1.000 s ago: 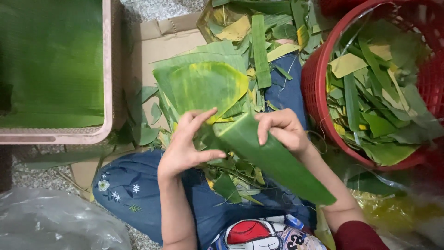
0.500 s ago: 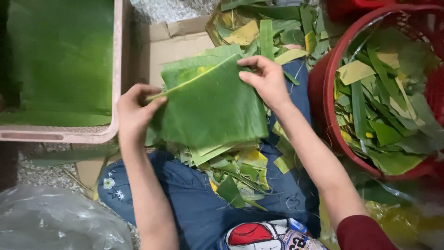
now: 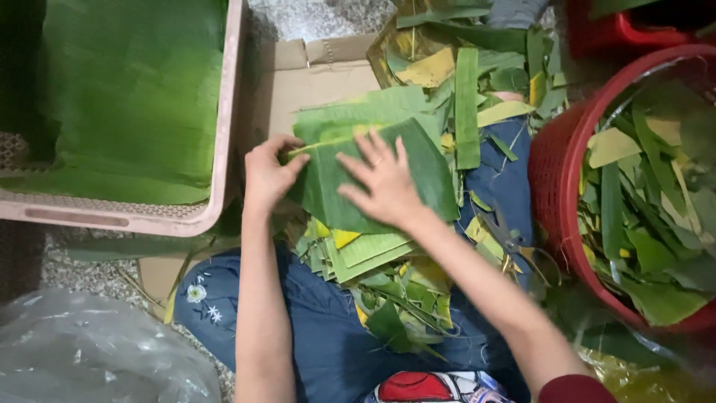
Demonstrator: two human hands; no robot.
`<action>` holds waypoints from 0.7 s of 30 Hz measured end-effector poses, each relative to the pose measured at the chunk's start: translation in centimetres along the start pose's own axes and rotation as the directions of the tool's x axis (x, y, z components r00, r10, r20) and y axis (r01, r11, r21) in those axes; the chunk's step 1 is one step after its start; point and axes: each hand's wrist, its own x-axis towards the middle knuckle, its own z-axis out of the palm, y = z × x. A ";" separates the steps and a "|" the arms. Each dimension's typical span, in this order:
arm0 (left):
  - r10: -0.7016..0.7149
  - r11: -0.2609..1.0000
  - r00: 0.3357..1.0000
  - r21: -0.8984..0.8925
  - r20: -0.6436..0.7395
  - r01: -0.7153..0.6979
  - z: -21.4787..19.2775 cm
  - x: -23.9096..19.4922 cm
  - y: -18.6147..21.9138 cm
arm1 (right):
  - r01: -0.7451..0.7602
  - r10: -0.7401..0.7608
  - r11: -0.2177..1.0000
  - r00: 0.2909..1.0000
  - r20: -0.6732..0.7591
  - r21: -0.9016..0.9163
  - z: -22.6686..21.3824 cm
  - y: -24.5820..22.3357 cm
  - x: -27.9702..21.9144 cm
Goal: Sorting, trimming, and stacking banana leaves for food preparation
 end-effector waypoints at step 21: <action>-0.177 0.854 0.953 0.444 -0.245 0.273 3.8 1.9 -8.7 | -0.056 0.072 0.993 0.986 0.152 -0.105 4.5 0.2 -3.1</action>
